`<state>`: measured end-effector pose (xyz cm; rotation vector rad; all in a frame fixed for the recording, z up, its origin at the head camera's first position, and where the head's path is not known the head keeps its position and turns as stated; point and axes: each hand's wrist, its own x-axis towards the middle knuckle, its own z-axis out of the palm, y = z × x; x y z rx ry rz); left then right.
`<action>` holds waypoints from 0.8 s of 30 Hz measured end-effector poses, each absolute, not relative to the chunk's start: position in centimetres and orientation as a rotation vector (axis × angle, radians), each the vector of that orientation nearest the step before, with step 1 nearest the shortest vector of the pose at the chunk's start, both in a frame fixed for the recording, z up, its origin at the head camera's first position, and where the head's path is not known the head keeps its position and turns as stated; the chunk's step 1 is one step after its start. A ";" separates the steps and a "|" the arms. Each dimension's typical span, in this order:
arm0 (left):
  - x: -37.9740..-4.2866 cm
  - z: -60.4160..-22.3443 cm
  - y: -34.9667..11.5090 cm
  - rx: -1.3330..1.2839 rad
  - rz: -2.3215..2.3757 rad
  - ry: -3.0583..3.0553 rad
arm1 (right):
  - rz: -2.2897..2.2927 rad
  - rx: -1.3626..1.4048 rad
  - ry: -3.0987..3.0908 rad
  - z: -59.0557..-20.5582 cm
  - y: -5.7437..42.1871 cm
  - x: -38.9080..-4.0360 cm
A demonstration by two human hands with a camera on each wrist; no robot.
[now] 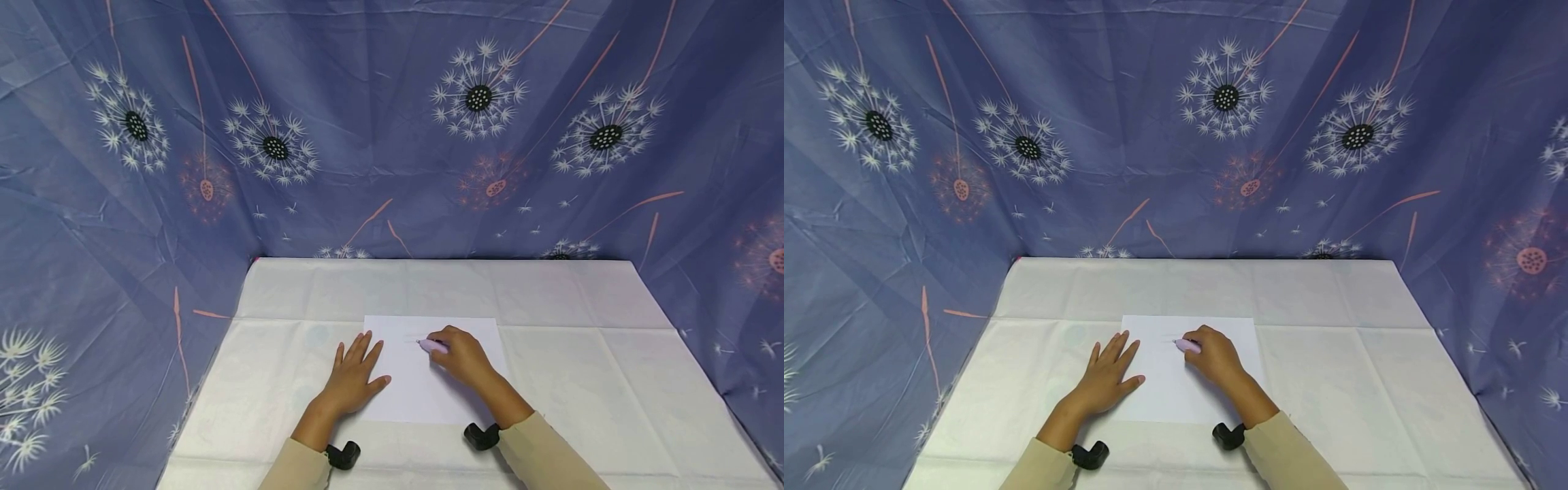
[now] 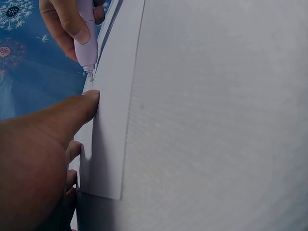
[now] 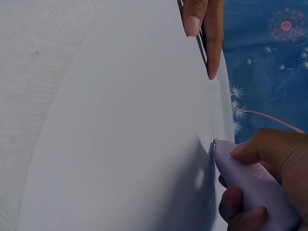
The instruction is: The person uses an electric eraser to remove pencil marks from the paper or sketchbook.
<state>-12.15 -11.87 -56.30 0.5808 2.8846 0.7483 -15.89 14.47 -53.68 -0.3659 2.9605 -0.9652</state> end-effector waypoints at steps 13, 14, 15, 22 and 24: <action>-12.2 -56.2 -11.9 0.590 0.742 2.888 | -0.947 -0.351 2.965 -53.5 14.4 -15.9; -12.2 -56.2 -11.9 0.591 0.744 2.888 | -0.945 -0.347 2.971 -53.6 14.4 -15.9; -12.2 -56.2 -11.9 0.591 0.744 2.888 | -0.945 -0.345 2.973 -53.6 14.4 -15.9; -12.1 -56.1 -11.8 0.582 0.744 2.889 | -0.951 -0.389 2.952 -53.6 14.3 -15.8; -12.1 -56.0 -11.8 0.578 0.748 2.886 | -0.953 -0.381 2.961 -53.6 14.3 -15.8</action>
